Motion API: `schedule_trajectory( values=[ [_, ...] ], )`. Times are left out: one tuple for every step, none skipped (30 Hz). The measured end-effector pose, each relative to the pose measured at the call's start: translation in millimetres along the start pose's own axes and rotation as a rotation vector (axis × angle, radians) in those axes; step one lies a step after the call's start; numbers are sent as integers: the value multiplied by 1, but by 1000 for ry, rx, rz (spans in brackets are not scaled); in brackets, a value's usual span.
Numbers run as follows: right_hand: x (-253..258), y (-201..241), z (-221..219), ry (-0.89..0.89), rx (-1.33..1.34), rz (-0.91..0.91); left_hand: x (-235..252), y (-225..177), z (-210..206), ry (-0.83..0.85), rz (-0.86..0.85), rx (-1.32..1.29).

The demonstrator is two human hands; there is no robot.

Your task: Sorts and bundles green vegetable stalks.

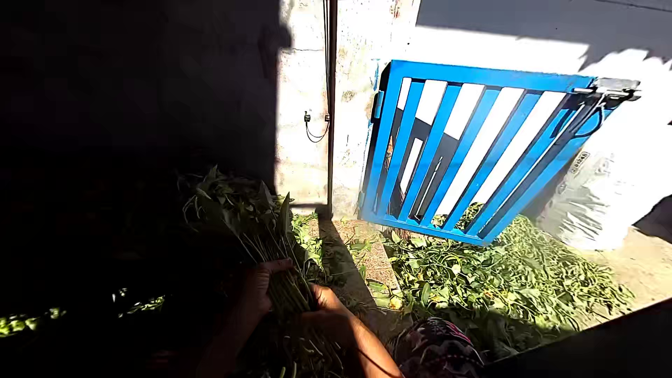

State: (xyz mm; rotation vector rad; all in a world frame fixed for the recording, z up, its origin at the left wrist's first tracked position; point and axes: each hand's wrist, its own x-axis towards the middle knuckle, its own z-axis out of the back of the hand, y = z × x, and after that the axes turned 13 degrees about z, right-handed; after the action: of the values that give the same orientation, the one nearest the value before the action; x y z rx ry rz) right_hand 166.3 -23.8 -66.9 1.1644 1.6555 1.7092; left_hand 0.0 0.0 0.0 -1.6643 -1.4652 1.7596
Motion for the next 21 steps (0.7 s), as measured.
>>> schedule_trajectory(
  values=[
    [5, 1, -1, 34, -2, -29, 3, -1, 7, -31, 4, -19],
    [9, 2, -3, 61, -36, -58, 4, -2, 14, -53, 14, -22],
    [13, 2, -5, 83, -74, -85, 5, -3, 22, -76, 17, -17],
    [16, 1, -8, 94, -101, -93, 6, -3, 28, -96, 18, -10],
    [19, -1, -10, 99, -106, -80, 6, -4, 34, -107, 24, -8],
    [21, -3, -13, 104, -91, -61, 7, -4, 38, -116, 31, -16],
    [22, -5, -16, 117, -69, -37, 7, -5, 42, -124, 33, -34],
    [22, -6, -20, 133, -59, -20, 7, -6, 44, -131, 32, -60],
    [22, -6, -24, 149, -77, -20, 7, -6, 46, -142, 32, -93],
    [23, -5, -28, 163, -99, -27, 6, -8, 47, -154, 37, -128],
    [24, -6, -33, 164, -111, -29, 5, -9, 48, -167, 47, -153],
    [25, -8, -37, 151, -117, -27, 5, -10, 49, -183, 58, -172],
    [27, -9, -40, 143, -131, -22, 5, -11, 50, -193, 69, -186],
    [30, -11, -40, 149, -156, -22, 5, -10, 52, -200, 74, -197],
    [33, -11, -39, 164, -168, -28, 6, -10, 55, -209, 72, -209],
    [38, -9, -37, 187, -174, -34, 6, -10, 58, -217, 68, -225],
    [42, -6, -35, 216, -174, -37, 5, -11, 61, -226, 64, -233],
    [46, -3, -34, 247, -161, -44, 2, -13, 65, -224, 65, -241],
    [50, -1, -33, 285, -130, -61, 1, -14, 68, -221, 76, -255],
    [53, 1, -34, 318, -100, -85, 0, -15, 71, -220, 90, -273],
    [55, 0, -36, 339, -54, -99, -1, -16, 73, -220, 99, -295]
  ],
)
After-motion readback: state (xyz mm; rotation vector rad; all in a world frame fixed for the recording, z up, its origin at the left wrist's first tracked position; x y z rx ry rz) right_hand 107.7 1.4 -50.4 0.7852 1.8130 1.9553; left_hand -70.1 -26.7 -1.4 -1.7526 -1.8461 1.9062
